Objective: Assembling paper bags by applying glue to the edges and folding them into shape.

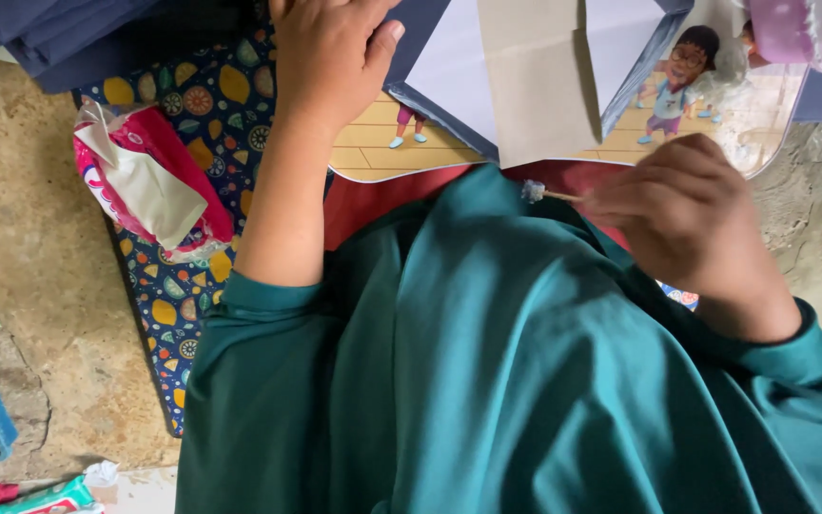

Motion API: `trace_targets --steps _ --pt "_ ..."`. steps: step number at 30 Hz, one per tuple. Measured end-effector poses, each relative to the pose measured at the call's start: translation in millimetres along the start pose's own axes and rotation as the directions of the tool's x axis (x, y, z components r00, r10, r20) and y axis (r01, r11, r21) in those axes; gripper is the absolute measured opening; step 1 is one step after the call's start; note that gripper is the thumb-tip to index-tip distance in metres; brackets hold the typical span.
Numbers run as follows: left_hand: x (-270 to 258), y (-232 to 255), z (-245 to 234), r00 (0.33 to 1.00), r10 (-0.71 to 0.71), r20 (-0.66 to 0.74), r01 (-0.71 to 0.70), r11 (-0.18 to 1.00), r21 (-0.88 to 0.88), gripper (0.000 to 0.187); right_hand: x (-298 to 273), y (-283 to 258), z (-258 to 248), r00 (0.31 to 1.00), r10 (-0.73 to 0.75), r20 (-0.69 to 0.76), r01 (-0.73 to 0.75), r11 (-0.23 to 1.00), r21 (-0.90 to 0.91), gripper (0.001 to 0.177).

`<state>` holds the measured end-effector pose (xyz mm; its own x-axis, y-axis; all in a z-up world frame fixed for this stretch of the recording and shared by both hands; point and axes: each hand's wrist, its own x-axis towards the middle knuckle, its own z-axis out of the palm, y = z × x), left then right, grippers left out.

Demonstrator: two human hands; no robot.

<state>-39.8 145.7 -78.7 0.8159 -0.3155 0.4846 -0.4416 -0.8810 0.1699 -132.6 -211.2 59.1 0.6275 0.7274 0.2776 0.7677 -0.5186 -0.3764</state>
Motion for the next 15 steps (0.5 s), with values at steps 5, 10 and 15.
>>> trace_targets --steps 5,10,15 --pt "0.3 -0.7 2.2 1.0 0.011 0.005 -0.011 1.0 0.004 0.023 23.7 5.2 15.0 0.973 0.02 -0.228 0.014 0.989 0.147 0.024" --pt "-0.4 -3.2 3.4 0.999 -0.009 -0.034 0.008 0.999 -0.043 0.045 85.5 11.9 64.4 0.963 -0.153 -0.221 0.179 0.979 0.098 0.013" --pt "0.0 -4.7 4.3 1.0 -0.006 -0.03 0.005 1.0 -0.022 0.049 106.9 11.3 86.3 0.945 -0.228 -0.236 0.236 0.972 0.004 0.012"
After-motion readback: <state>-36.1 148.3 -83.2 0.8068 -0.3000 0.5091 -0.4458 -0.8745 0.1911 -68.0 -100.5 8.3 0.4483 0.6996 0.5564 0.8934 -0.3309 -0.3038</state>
